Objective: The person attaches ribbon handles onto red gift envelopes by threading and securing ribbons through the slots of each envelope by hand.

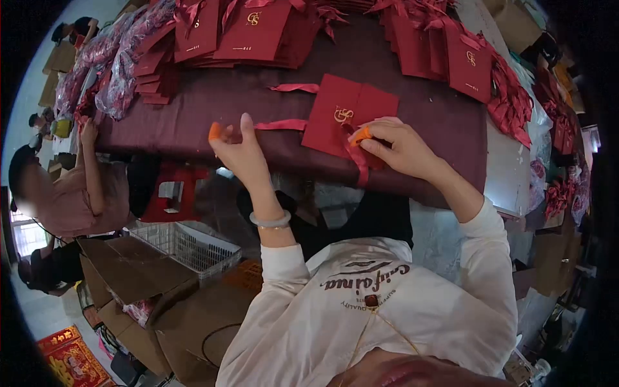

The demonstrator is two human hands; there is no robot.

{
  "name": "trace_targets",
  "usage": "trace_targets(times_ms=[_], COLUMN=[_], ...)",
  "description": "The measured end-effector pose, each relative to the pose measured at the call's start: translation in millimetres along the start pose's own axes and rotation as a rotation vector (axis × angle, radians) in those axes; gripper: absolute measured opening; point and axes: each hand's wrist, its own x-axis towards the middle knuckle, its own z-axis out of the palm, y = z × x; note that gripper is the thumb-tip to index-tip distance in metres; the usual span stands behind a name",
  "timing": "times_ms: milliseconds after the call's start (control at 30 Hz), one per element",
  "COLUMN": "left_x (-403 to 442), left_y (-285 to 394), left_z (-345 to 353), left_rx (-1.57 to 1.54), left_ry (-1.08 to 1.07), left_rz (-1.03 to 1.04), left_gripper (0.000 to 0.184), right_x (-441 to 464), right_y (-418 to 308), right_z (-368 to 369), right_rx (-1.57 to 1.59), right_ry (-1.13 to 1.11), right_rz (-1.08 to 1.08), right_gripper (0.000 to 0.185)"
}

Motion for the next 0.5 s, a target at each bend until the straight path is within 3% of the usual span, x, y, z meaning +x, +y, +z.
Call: trace_targets(times_ms=[67, 167, 200, 333, 433, 500], left_x=[-20, -49, -57, -66, -60, -53], left_y=[22, 28, 28, 37, 43, 40], left_z=[-4, 10, 16, 20, 13, 8], left_rx=[0.474, 0.564, 0.573, 0.614, 0.437, 0.13], left_ry=[0.083, -0.345, -0.456, -0.471, -0.604, -0.71], left_rz=[0.465, 0.524, 0.43, 0.486, 0.226, -0.209], left_gripper=[0.031, 0.029, 0.032, 0.037, 0.035, 0.036], right_x=[1, 0, 0, -3, -5, -4], right_y=[1, -1, 0, 6, 3, -1], right_z=[0, 1, 1, 6, 5, 4], right_rx=[0.036, -0.024, -0.049, -0.021, -0.035, -0.028], right_ry=[-0.038, -0.054, -0.061, 0.022, -0.032, -0.027], right_rz=[0.091, 0.139, 0.131, 0.061, 0.106, 0.111], right_gripper=[0.02, 0.018, 0.019, 0.021, 0.021, 0.02])
